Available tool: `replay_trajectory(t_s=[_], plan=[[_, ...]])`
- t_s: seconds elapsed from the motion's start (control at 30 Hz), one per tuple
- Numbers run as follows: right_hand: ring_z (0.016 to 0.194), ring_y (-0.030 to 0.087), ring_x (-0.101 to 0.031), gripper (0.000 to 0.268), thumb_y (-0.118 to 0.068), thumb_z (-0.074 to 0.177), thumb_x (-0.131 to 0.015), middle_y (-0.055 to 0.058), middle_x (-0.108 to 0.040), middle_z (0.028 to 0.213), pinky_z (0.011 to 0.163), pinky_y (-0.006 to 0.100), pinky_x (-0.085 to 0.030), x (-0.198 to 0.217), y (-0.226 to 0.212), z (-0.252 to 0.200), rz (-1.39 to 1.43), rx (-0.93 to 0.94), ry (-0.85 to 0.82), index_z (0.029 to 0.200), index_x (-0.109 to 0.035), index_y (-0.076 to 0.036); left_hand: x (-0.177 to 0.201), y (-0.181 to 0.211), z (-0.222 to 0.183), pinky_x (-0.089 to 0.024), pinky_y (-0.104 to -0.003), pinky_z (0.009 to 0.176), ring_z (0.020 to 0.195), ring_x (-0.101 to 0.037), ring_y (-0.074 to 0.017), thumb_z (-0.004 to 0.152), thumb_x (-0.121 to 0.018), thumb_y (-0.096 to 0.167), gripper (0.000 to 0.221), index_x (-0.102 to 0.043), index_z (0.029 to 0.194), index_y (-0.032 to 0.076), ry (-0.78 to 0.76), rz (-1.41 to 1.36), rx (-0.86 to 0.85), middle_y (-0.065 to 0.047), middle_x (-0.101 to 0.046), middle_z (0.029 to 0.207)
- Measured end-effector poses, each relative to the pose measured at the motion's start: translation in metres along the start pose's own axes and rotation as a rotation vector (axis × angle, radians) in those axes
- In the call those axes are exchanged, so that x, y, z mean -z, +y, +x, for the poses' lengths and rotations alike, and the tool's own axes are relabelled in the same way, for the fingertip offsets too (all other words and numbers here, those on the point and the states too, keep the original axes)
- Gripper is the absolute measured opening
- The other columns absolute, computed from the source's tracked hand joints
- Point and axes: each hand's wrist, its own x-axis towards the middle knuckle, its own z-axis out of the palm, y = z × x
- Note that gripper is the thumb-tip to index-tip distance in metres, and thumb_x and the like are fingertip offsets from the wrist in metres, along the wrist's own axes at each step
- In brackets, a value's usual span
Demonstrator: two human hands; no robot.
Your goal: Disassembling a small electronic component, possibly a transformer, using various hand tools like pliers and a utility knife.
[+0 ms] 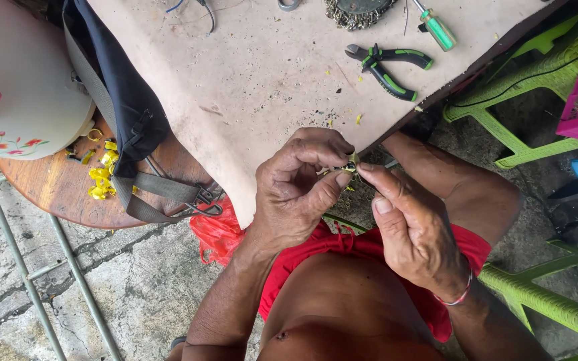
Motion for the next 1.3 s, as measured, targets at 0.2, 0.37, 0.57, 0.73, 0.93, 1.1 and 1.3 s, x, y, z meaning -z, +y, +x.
replay_trajectory(t_s=[0.2,0.37,0.57,0.73,0.93,1.1,1.3], plan=[[0.068,0.011,-0.042,0.054,-0.033,0.109,-0.043,0.003,-0.047,0.08,0.06,0.024,-0.04,0.001,0.0,0.0,0.466,-0.052,0.017,0.151,-0.047,0.001,0.005,-0.002,0.004,-0.053,-0.025,0.093,0.108,-0.062,-0.0162,0.098,-0.073,0.002,0.018,-0.067,0.113,0.01,-0.02,-0.208,0.092,-0.012,-0.062,0.117],[0.137,0.036,-0.06,0.041,-0.016,0.111,-0.038,0.025,-0.06,0.144,0.121,0.041,-0.046,0.007,0.001,0.016,-0.121,0.18,0.209,0.142,-0.052,0.007,0.008,0.002,0.001,-0.051,-0.027,0.096,0.108,-0.061,-0.0145,0.101,-0.072,0.012,0.017,-0.068,0.118,0.009,-0.119,-0.185,0.172,-0.009,-0.064,0.115],[0.101,0.017,-0.059,0.045,-0.016,0.109,-0.043,0.018,-0.058,0.144,0.102,0.032,-0.051,0.013,0.004,0.009,-0.029,0.104,0.146,0.148,-0.049,0.006,0.012,-0.006,-0.003,-0.054,-0.028,0.107,0.116,-0.066,-0.0139,0.102,-0.071,0.009,0.032,-0.06,0.131,0.002,-0.088,-0.33,0.234,-0.008,-0.069,0.124],[0.137,0.036,-0.06,0.04,-0.01,0.107,-0.045,0.024,-0.061,0.145,0.119,0.041,-0.047,0.014,-0.003,0.01,-0.185,0.181,0.136,0.142,-0.053,0.006,0.0,-0.014,0.004,-0.052,-0.027,0.084,0.101,-0.069,-0.0189,0.094,-0.07,0.005,0.03,-0.06,0.123,0.002,0.102,-0.523,0.294,-0.012,-0.071,0.11],[0.136,0.039,-0.061,0.037,-0.007,0.108,-0.045,0.026,-0.06,0.144,0.119,0.044,-0.048,0.007,0.003,0.011,-0.207,0.219,0.166,0.141,-0.053,0.007,-0.003,-0.022,0.001,-0.057,-0.026,0.072,0.094,-0.069,-0.0233,0.095,-0.067,-0.002,0.021,-0.059,0.114,0.0,0.249,-0.728,0.31,-0.018,-0.067,0.109],[0.102,0.023,-0.062,0.042,-0.015,0.11,-0.042,0.017,-0.066,0.12,0.102,0.037,-0.052,0.007,0.01,0.009,-0.159,0.16,0.213,0.145,-0.052,0.007,0.003,-0.022,-0.006,-0.057,-0.02,0.071,0.089,-0.068,-0.0151,0.09,-0.072,-0.006,0.02,-0.065,0.109,-0.003,0.222,-0.617,0.312,-0.022,-0.073,0.11],[0.084,0.018,-0.053,0.043,-0.015,0.112,-0.04,0.011,-0.06,0.102,0.088,0.034,-0.05,0.005,0.009,0.013,-0.125,0.105,0.253,0.148,-0.049,0.005,0.016,-0.018,-0.007,-0.05,-0.02,0.072,0.08,-0.062,-0.0104,0.093,-0.076,0.007,0.027,-0.07,0.116,-0.003,0.049,-0.475,0.379,-0.018,-0.075,0.106]])
